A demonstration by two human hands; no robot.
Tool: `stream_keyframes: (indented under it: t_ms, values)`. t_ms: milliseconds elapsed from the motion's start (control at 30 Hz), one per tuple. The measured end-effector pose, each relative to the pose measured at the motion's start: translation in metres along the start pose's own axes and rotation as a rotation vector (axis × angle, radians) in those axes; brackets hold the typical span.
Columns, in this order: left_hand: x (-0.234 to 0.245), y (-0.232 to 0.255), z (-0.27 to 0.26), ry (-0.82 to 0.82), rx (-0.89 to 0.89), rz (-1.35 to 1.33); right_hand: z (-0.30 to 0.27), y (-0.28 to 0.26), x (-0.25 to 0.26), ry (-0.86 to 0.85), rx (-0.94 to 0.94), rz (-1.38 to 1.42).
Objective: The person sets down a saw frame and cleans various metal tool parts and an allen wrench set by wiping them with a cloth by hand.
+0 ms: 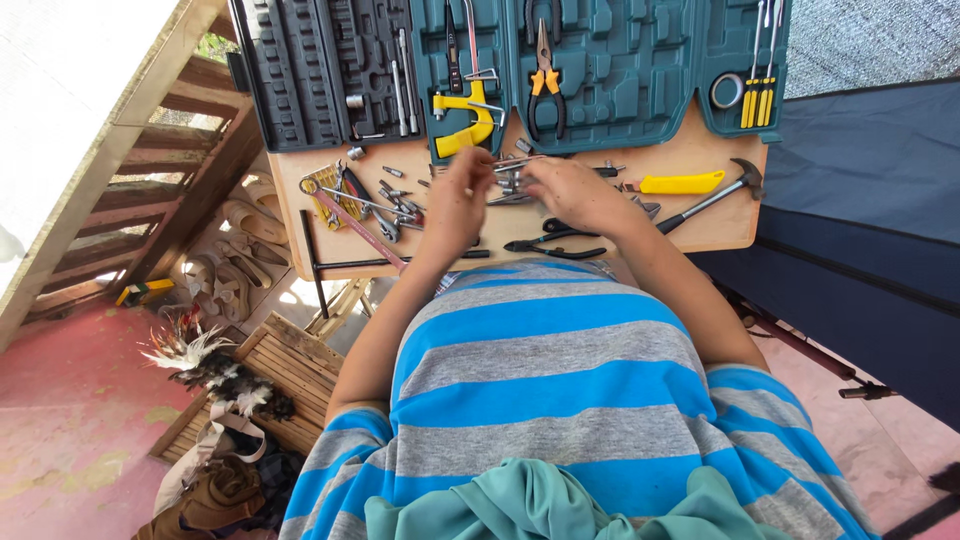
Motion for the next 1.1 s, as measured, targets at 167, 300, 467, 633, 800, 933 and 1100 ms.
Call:
stream_keyframes:
  t_ms: [167, 300, 467, 633, 800, 933, 1100]
  values:
    - [0.039, 0.005, -0.001, 0.085, 0.098, -0.034, -0.011, 0.060, -0.013, 0.033, -0.356, 1.125]
    - [0.001, 0.029, 0.001, -0.155, -0.128, -0.002, 0.003, 0.016, 0.004, -0.010, -0.189, 0.989]
    - [-0.015, 0.035, -0.001, -0.251, -0.198, 0.051, 0.009, -0.024, 0.001, -0.205, -0.071, 0.329]
    - [-0.016, 0.011, -0.010, -0.216, -0.095, 0.037, -0.005, -0.008, 0.001, -0.251, -0.179, 0.288]
    - [0.013, -0.049, 0.007, 0.086, 0.120, -0.234, -0.020, -0.002, 0.046, 0.128, -0.213, 0.348]
    - [-0.028, -0.083, 0.000, 0.007, 0.370, -0.625, -0.021, -0.069, 0.074, 0.567, 0.286, -0.020]
    - [-0.037, -0.087, -0.008, -0.029, 0.357, -0.711, -0.008, -0.048, 0.057, 0.439, 0.144, -0.133]
Point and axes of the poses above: each hand's wrist, its own z-axis towards the middle knuckle, its own x-axis out of the back of the hand, y = z × x, the point moved 8 cm from there along z, towards the middle knuckle, and after that the axes turned 6 degrees about -z, right-handed, at the moved point
